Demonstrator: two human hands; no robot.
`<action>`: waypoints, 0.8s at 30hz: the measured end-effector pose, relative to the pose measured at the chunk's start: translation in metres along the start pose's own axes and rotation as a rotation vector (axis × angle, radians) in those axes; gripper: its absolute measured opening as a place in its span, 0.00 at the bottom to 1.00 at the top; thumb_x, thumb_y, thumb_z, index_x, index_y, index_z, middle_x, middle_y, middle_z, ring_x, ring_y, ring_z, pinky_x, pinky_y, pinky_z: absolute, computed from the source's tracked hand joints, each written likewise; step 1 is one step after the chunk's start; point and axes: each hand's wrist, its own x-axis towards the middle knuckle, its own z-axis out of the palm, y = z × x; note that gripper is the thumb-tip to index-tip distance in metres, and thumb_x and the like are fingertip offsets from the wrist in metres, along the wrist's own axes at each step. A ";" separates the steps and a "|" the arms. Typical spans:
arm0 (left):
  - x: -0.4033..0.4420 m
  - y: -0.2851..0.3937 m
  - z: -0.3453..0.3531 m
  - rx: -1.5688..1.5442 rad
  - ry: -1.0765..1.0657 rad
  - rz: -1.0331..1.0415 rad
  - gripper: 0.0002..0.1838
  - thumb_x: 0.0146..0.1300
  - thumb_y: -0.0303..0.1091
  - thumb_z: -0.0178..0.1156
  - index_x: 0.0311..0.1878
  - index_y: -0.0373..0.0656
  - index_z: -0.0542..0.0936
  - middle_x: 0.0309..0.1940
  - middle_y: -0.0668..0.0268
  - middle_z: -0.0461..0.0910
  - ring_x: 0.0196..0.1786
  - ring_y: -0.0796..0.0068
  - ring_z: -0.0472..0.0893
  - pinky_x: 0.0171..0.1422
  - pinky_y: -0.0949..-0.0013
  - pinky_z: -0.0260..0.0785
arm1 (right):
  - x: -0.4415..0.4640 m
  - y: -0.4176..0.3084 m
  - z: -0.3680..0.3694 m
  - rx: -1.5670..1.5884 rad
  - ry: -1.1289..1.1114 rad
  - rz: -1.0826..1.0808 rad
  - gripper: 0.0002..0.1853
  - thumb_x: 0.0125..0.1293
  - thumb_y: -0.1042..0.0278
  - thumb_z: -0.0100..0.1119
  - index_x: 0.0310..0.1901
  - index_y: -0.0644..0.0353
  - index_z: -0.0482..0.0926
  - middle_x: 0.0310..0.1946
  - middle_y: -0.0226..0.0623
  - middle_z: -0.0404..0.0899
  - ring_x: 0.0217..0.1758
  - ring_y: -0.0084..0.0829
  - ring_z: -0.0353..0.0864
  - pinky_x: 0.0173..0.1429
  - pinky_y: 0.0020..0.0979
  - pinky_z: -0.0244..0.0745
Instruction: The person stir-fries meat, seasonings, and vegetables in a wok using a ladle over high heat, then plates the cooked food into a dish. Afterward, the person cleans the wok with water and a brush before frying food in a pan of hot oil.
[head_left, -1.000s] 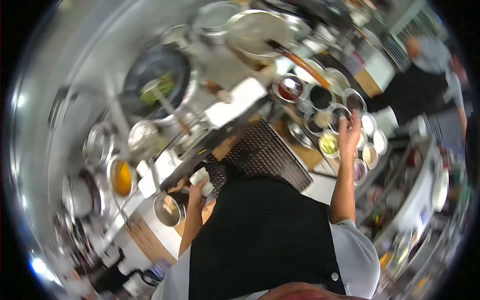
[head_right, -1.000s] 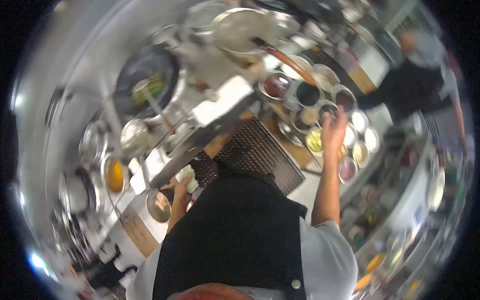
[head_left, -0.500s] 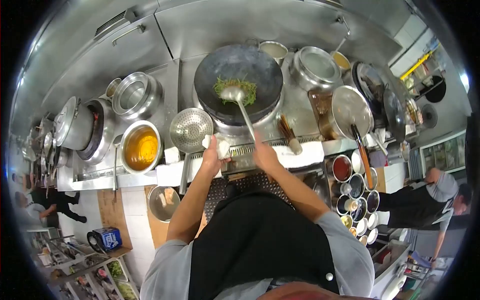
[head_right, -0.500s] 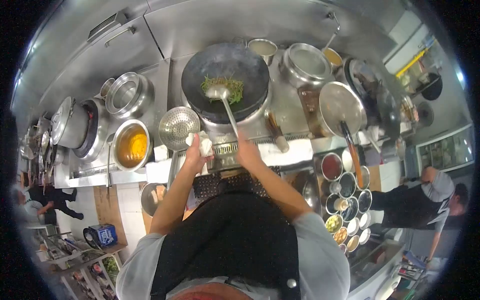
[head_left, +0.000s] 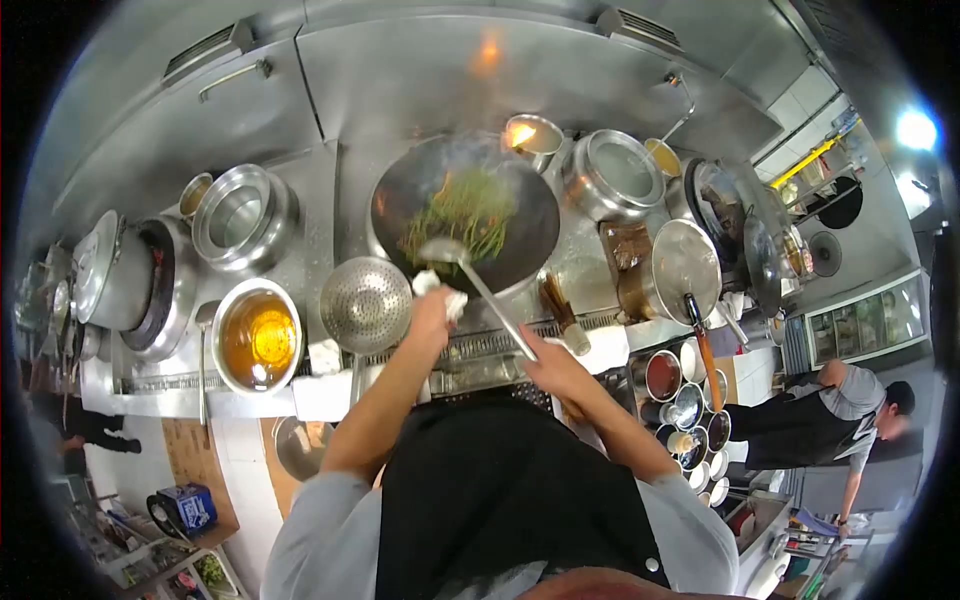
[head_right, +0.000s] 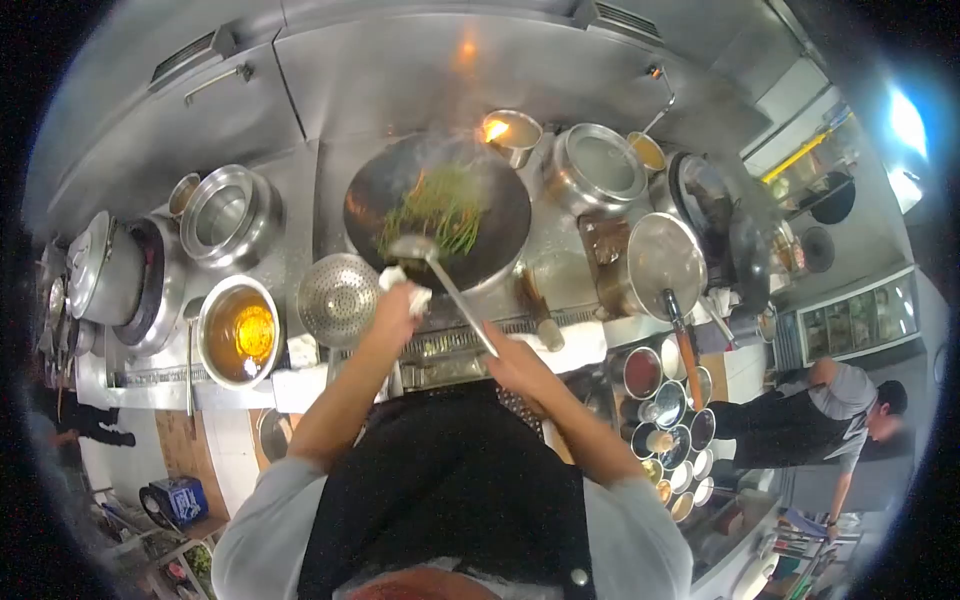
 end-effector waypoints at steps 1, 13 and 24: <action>-0.022 0.002 0.002 -0.061 -0.043 -0.003 0.06 0.65 0.35 0.62 0.44 0.47 0.80 0.32 0.64 0.83 0.29 0.67 0.81 0.26 0.64 0.64 | -0.020 -0.001 -0.017 0.081 -0.038 -0.061 0.40 0.70 0.64 0.60 0.82 0.54 0.57 0.67 0.64 0.75 0.64 0.57 0.82 0.68 0.48 0.75; -0.058 -0.067 -0.085 0.032 0.076 0.019 0.09 0.61 0.27 0.64 0.43 0.38 0.78 0.34 0.63 0.80 0.37 0.69 0.83 0.36 0.64 0.76 | 0.008 0.016 -0.048 0.205 0.137 -0.050 0.41 0.68 0.69 0.62 0.81 0.56 0.58 0.47 0.52 0.84 0.35 0.37 0.85 0.43 0.37 0.80; -0.006 -0.072 -0.056 -0.097 -0.053 0.235 0.06 0.61 0.27 0.65 0.41 0.39 0.79 0.32 0.64 0.80 0.32 0.69 0.81 0.34 0.63 0.75 | 0.063 0.053 -0.027 -0.043 0.244 0.018 0.41 0.68 0.65 0.63 0.80 0.60 0.58 0.44 0.66 0.84 0.40 0.63 0.85 0.47 0.49 0.80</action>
